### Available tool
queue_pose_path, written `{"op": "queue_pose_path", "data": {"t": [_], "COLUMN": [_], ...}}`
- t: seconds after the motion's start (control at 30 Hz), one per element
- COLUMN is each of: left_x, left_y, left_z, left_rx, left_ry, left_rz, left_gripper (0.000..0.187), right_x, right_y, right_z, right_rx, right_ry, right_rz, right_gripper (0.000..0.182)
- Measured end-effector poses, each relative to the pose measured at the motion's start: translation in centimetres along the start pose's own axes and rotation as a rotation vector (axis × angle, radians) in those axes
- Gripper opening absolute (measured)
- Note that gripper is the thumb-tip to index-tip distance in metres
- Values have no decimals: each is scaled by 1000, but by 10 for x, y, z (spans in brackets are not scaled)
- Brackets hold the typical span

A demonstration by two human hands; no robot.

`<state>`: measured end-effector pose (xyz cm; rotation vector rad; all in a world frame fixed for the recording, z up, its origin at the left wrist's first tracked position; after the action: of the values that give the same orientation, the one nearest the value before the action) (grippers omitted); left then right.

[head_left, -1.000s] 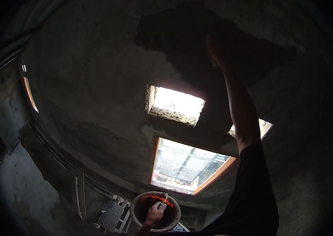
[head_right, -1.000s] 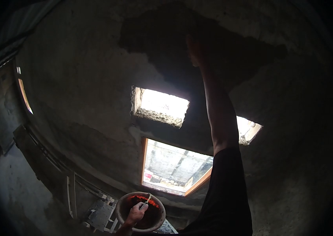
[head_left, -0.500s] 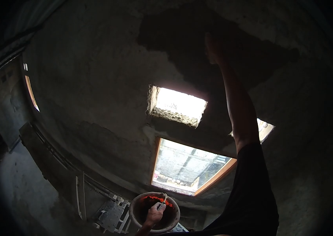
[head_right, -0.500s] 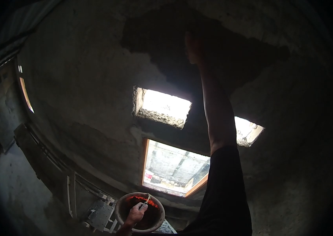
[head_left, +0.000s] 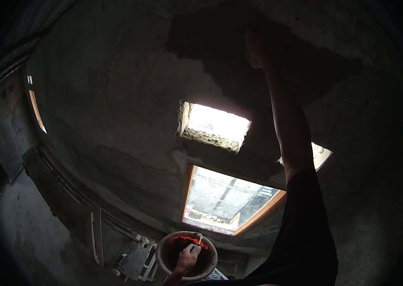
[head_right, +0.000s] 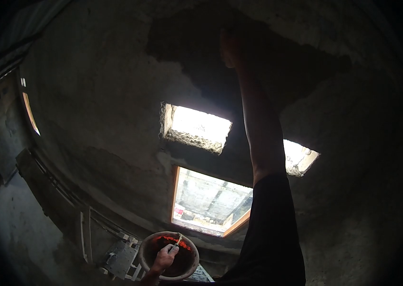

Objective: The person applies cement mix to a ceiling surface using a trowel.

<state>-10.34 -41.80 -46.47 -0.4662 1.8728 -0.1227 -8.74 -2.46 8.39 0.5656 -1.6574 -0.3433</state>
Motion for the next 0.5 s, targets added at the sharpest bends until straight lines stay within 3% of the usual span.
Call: {"op": "queue_pose_path", "data": {"t": [0.13, 0.2, 0.3, 0.4, 0.5], "left_x": [-3, -6, -5, -7, -10], "left_y": [-2, -2, -4, -2, -5], "left_z": [0, 0, 0, 1, 0], "left_rx": [25, 31, 27, 30, 47], "left_ry": [-16, -30, -27, -14, -1], "left_rz": [-22, -26, -28, -18, -57], "left_gripper": [29, 27, 28, 28, 28], "right_x": [5, -3, -7, -26, -38], "right_y": [-17, -2, -6, 1, -1], "right_z": [-2, -10, -19, -22, -25], "right_rx": [-63, -40, 21, 24, -3], "right_ry": [22, -83, -81, -25, 9], "right_rz": [14, -107, 28, -88, -60], "right_gripper": [45, 47, 44, 46, 48]}}
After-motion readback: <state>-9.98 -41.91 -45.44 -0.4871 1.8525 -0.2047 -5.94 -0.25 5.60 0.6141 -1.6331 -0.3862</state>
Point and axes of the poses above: each hand's wrist, its own y-axis towards the middle knuckle, its own z-axis out of the palm, x = y × z, the point moved 3 cm from there along y, towards the middle knuckle, and after that the axes turned 10 degrees about y, right-handed, at the moved point
